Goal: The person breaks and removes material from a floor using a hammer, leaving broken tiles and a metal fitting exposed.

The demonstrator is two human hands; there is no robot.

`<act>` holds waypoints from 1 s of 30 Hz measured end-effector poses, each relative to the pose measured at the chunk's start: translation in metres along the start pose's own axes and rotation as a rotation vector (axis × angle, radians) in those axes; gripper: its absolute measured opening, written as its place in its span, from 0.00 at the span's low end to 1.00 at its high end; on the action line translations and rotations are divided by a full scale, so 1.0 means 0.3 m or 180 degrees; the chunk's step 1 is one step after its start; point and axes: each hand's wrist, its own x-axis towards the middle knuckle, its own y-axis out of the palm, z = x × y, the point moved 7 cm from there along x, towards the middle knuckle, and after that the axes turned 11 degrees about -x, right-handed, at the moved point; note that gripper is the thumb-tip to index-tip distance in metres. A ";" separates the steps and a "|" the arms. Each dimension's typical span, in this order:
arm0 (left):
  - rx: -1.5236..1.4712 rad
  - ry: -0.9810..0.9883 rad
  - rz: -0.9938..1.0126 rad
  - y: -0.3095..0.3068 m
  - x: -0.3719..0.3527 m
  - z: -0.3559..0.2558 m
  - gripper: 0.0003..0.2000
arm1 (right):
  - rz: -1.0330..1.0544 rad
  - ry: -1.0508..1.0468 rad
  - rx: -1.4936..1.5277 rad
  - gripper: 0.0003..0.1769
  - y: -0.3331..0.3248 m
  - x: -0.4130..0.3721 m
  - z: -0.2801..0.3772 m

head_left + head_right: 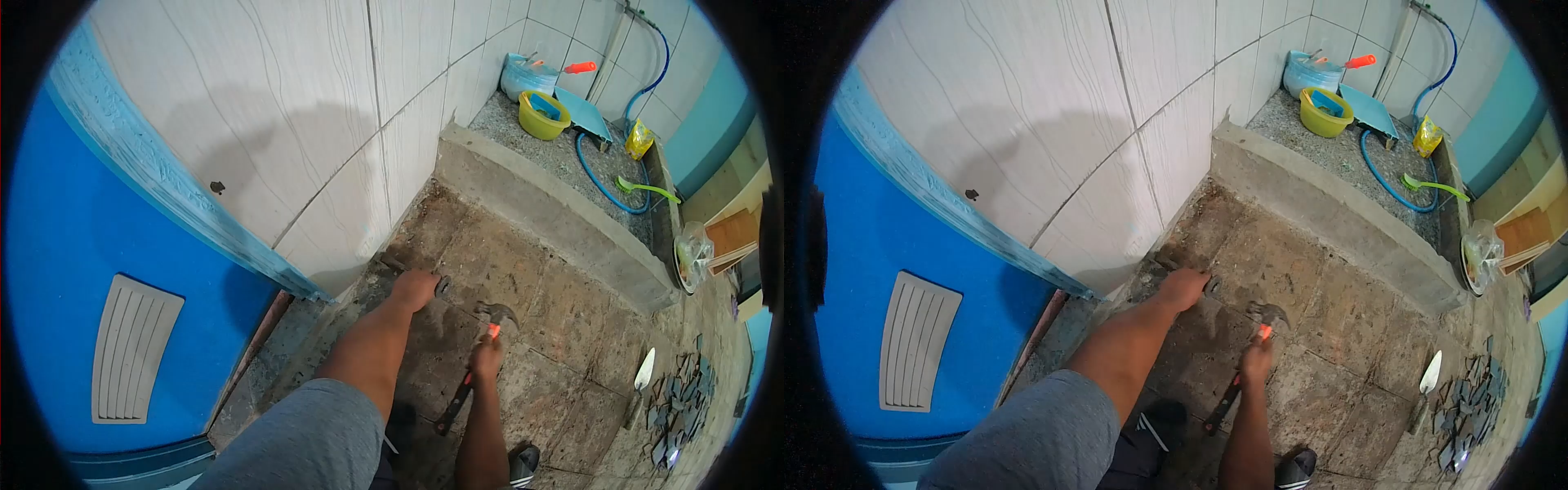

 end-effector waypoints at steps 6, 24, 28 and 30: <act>-0.0331 -0.0158 0.0097 -0.047 -0.006 0.011 0.20 | -0.1027 -0.0016 0.0308 0.27 -0.399 -0.002 0.280; -0.0340 0.0109 -0.0357 -0.093 0.028 0.043 0.17 | -0.1141 -0.1097 -0.1821 0.22 0.052 -0.082 0.377; -0.0262 0.0021 -0.0336 -0.089 0.012 0.007 0.19 | 0.0388 0.0013 -0.0623 0.24 0.144 -0.095 0.327; -0.0126 -0.0123 -0.0075 -0.109 -0.016 -0.013 0.21 | 0.0136 -0.0465 -0.0721 0.24 0.128 -0.040 0.190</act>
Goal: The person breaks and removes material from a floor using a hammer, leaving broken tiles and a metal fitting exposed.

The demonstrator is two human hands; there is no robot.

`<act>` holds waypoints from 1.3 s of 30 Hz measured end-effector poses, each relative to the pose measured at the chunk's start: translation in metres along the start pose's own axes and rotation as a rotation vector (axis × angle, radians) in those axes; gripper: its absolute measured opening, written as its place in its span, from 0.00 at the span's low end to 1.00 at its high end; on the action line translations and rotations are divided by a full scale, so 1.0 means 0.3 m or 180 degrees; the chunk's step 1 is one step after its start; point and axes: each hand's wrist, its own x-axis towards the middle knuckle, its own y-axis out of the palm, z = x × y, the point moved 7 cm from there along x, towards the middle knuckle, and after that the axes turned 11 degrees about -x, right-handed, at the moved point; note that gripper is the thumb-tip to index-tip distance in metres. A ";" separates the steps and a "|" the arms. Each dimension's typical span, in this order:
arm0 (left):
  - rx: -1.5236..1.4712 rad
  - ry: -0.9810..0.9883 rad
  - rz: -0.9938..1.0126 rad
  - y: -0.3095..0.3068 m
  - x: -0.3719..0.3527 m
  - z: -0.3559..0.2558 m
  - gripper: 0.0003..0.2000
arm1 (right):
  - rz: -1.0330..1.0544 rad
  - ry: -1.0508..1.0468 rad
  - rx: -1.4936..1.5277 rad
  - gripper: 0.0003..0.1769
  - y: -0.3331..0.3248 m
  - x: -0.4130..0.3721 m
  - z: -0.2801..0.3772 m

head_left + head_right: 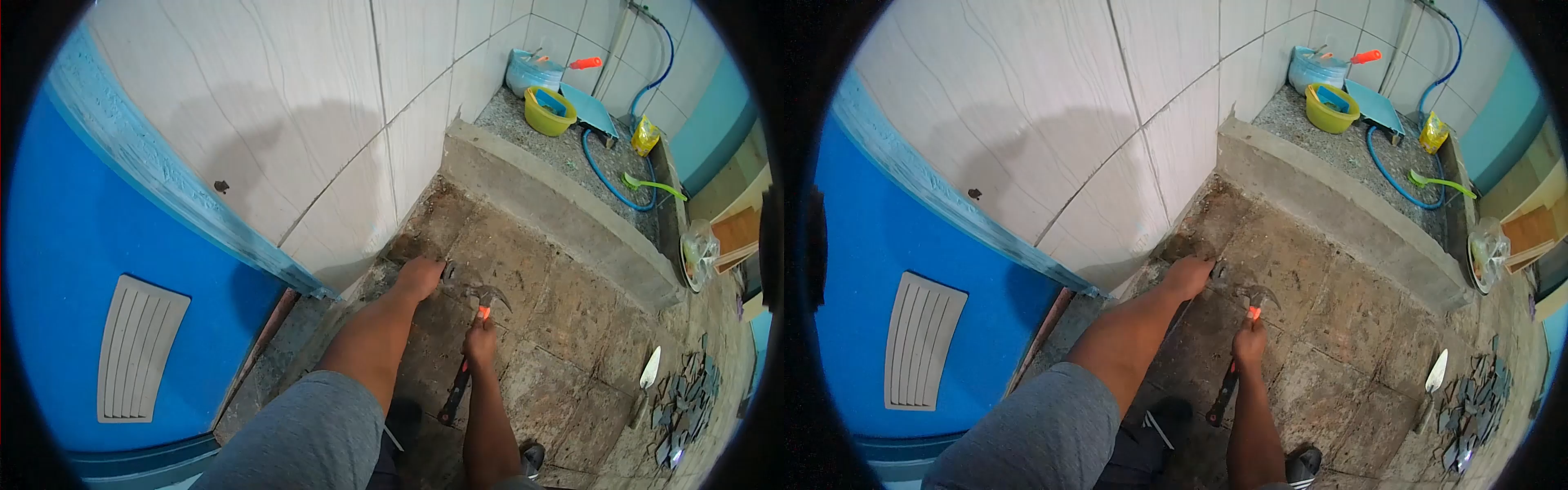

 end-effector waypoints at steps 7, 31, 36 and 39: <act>0.0418 0.0100 0.0900 0.050 -0.010 -0.072 0.28 | -0.0238 0.0753 0.0795 0.24 -0.214 0.011 -0.207; 0.0193 0.0267 0.0107 -0.005 0.110 -0.001 0.24 | -0.0810 -0.0573 -0.0874 0.23 0.004 -0.004 0.242; 0.0195 0.0113 -0.0042 0.054 0.102 0.028 0.23 | 0.0039 0.0573 0.0092 0.23 0.068 0.005 -0.084; 0.0271 -0.0088 0.0219 0.039 0.124 0.009 0.30 | 0.0173 0.0765 0.0381 0.22 -0.028 -0.022 -0.152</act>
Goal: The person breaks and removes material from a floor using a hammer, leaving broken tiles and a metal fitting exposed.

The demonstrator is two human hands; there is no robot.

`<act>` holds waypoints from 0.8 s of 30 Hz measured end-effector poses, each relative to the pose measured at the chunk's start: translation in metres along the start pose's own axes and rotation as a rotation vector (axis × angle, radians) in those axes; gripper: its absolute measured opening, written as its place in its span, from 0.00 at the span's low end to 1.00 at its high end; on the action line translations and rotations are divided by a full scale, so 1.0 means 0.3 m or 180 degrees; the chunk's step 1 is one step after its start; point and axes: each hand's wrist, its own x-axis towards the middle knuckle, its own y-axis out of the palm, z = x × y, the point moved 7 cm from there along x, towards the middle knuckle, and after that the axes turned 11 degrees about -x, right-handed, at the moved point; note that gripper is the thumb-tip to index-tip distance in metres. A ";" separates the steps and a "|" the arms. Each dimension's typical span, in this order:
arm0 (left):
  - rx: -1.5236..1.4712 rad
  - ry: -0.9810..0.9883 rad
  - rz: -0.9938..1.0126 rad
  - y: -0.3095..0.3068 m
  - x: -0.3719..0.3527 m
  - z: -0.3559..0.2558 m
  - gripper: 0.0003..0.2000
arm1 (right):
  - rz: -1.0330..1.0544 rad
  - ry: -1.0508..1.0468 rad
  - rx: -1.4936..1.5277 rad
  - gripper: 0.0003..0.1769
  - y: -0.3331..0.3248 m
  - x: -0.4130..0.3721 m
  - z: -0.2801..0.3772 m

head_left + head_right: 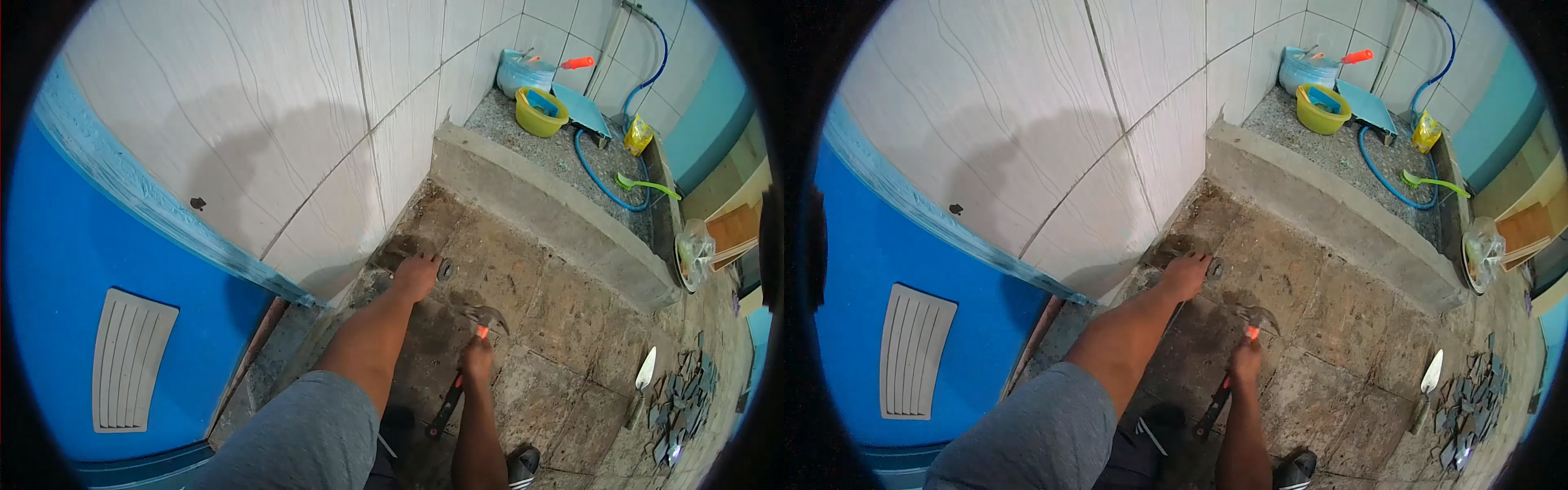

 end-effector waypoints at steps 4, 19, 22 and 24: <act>-0.0349 0.0164 0.0282 0.018 -0.017 -0.045 0.32 | -0.0630 -0.0186 -0.0014 0.22 -0.273 0.038 0.024; -0.0938 0.0055 -0.0239 -0.026 0.097 0.029 0.29 | -0.3064 -0.1289 0.1837 0.22 -0.907 -0.292 0.575; -0.0905 0.0107 -0.0355 -0.020 0.095 0.021 0.26 | -0.3430 -0.1211 -0.1171 0.21 -0.445 -0.087 0.448; -0.0840 0.0354 -0.0365 -0.006 0.087 0.013 0.23 | -0.1006 -0.0922 -0.0393 0.20 -0.024 0.053 0.351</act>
